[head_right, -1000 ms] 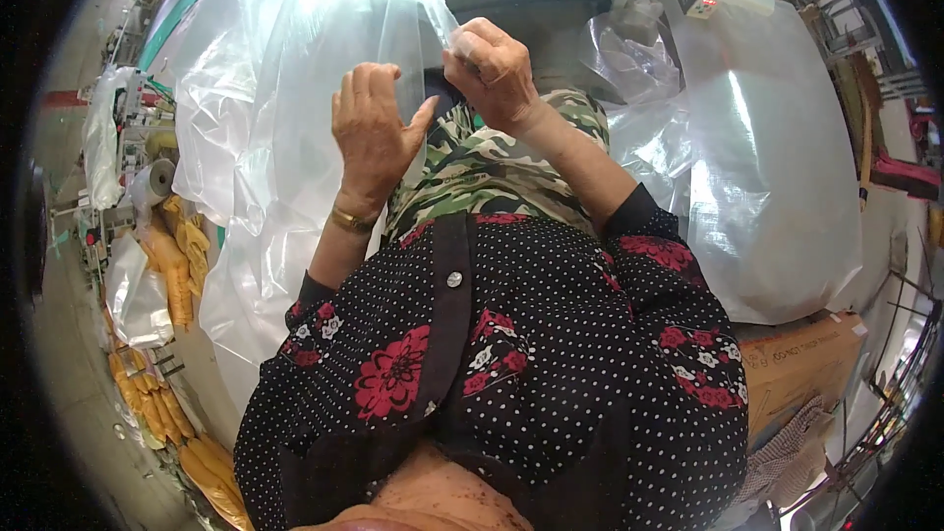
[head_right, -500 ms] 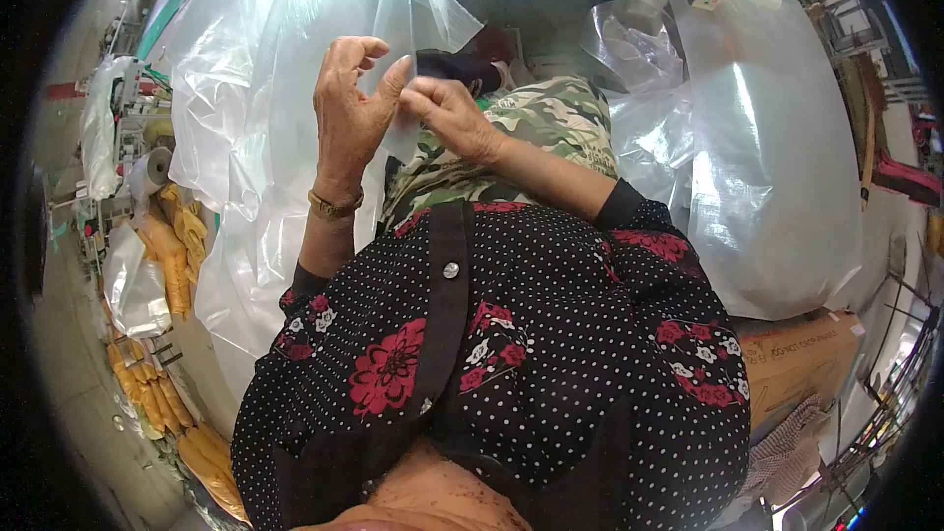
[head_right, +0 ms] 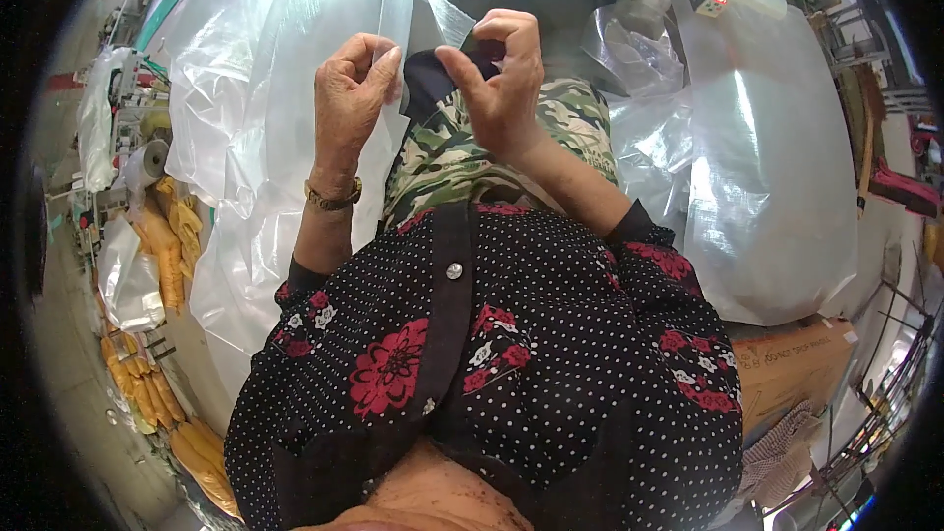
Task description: The person joins or edges large plastic sheets using a sewing machine.
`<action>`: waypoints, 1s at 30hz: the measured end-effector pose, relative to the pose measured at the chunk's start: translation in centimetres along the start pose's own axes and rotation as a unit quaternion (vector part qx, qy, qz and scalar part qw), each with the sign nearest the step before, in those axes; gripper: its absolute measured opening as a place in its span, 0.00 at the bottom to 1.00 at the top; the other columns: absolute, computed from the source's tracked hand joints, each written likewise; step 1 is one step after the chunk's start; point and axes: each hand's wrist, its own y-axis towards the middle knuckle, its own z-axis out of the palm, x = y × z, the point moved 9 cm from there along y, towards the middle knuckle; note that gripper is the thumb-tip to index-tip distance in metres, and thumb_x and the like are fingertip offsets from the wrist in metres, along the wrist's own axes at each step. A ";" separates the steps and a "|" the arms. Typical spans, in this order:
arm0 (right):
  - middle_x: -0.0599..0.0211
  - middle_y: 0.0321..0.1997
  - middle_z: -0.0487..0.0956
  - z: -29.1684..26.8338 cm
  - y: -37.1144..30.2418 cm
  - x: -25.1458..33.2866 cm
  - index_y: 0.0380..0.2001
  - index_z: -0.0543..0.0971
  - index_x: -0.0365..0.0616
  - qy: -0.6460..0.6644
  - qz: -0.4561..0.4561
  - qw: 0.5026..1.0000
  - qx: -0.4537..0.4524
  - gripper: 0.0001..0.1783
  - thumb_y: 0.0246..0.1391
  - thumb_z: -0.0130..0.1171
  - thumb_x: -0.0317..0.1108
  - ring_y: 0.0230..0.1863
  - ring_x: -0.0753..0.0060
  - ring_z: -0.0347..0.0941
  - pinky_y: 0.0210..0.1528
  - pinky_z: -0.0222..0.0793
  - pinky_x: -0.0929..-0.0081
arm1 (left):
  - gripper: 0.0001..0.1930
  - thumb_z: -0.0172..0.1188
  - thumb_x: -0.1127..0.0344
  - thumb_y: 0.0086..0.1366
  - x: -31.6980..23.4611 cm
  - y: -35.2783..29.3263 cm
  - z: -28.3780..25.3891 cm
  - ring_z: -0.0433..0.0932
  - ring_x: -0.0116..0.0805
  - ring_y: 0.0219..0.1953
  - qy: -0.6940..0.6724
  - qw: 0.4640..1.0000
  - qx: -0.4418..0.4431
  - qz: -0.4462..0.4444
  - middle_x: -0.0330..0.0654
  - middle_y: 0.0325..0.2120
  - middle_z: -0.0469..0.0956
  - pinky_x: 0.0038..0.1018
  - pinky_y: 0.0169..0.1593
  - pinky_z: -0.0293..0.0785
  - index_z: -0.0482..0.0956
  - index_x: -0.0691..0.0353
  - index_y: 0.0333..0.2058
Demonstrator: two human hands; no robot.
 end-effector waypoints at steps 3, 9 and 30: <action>0.65 0.28 0.75 1.4 -1.2 -3.9 0.33 0.72 0.40 0.074 0.121 0.990 0.004 0.13 0.50 0.68 0.30 0.28 0.70 0.72 0.32 0.69 0.75 | 0.07 0.57 0.73 0.66 -0.3 0.0 0.7 0.69 0.16 0.20 -0.059 0.998 0.021 -0.011 0.31 0.18 0.73 0.15 0.24 0.63 0.75 0.66 0.27; 0.62 0.30 0.76 4.3 1.5 1.3 0.37 0.77 0.41 0.009 -0.085 0.984 0.157 0.09 0.51 0.61 0.24 0.29 0.60 0.74 0.31 0.71 0.67 | 0.05 0.60 0.71 0.65 -0.9 -0.3 -0.2 0.70 0.16 0.20 -0.112 0.994 0.000 0.000 0.32 0.18 0.74 0.15 0.23 0.65 0.78 0.67 0.31; 0.71 0.30 0.74 6.4 -0.1 2.4 0.33 0.78 0.47 -0.065 -0.273 0.939 0.197 0.09 0.44 0.63 0.30 0.33 0.69 0.74 0.37 0.68 0.70 | 0.09 0.55 0.65 0.68 2.1 0.7 -0.5 0.70 0.17 0.19 -0.246 0.968 -0.002 -0.046 0.35 0.23 0.76 0.14 0.24 0.64 0.76 0.66 0.34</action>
